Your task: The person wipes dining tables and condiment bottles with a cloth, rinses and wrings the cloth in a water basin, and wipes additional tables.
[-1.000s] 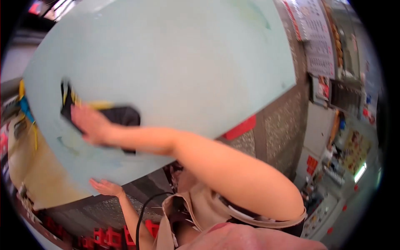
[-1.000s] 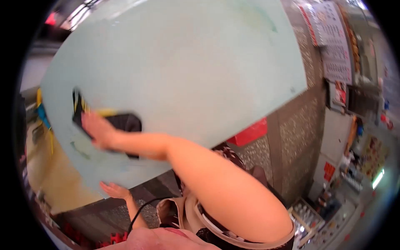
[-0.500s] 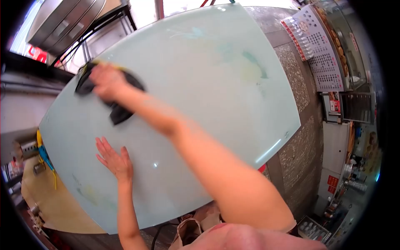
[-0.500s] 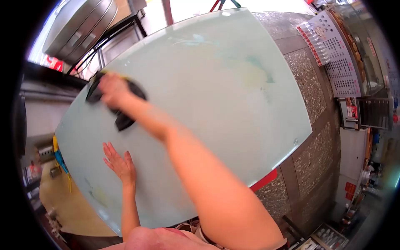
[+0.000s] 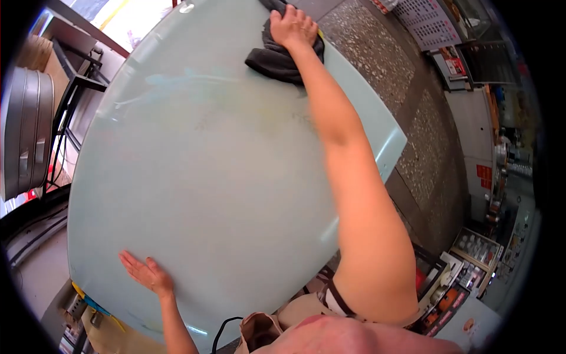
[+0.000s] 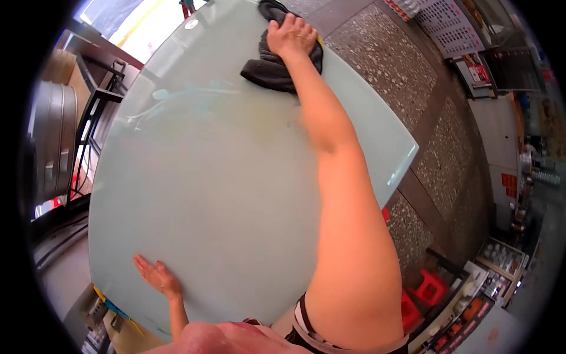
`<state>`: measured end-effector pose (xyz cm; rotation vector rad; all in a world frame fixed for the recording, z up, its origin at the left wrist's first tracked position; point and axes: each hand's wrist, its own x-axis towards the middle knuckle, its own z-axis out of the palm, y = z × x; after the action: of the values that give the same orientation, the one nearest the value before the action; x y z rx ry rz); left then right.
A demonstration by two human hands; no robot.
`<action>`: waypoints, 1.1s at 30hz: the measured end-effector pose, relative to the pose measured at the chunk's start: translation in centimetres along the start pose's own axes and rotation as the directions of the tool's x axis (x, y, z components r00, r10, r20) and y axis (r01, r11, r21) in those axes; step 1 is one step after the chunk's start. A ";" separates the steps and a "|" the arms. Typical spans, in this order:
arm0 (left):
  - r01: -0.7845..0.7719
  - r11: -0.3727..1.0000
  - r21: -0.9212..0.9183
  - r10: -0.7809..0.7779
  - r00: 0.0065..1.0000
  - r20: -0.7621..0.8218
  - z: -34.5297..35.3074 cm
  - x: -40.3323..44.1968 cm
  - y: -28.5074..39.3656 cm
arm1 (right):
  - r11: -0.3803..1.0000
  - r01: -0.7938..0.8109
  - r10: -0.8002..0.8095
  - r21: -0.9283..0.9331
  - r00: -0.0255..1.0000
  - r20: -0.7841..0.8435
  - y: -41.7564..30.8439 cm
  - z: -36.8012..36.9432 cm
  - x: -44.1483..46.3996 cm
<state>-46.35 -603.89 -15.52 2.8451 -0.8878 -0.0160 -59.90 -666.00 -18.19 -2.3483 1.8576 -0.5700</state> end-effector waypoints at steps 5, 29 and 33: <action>0.016 0.998 0.054 -0.014 0.999 -0.048 0.2 -0.4 0.1 | 0.968 -0.124 0.146 -0.219 0.986 0.087 13.2 -6.9 -7.5; 0.486 0.783 -0.388 -0.610 0.722 -0.327 -3.4 -38.3 -12.5 | 0.105 0.717 -0.986 0.689 -0.016 0.167 -15.9 -17.4 -76.7; 0.641 0.635 -0.431 -0.769 0.476 -0.426 -2.7 -39.1 -21.0 | -0.342 0.567 -0.924 0.749 -0.347 -0.159 -25.6 -14.5 -87.3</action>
<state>-66.49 -564.32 -17.59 2.5143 0.4482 0.5894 -57.85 -573.93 -17.17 -2.3539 -0.9593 -0.2016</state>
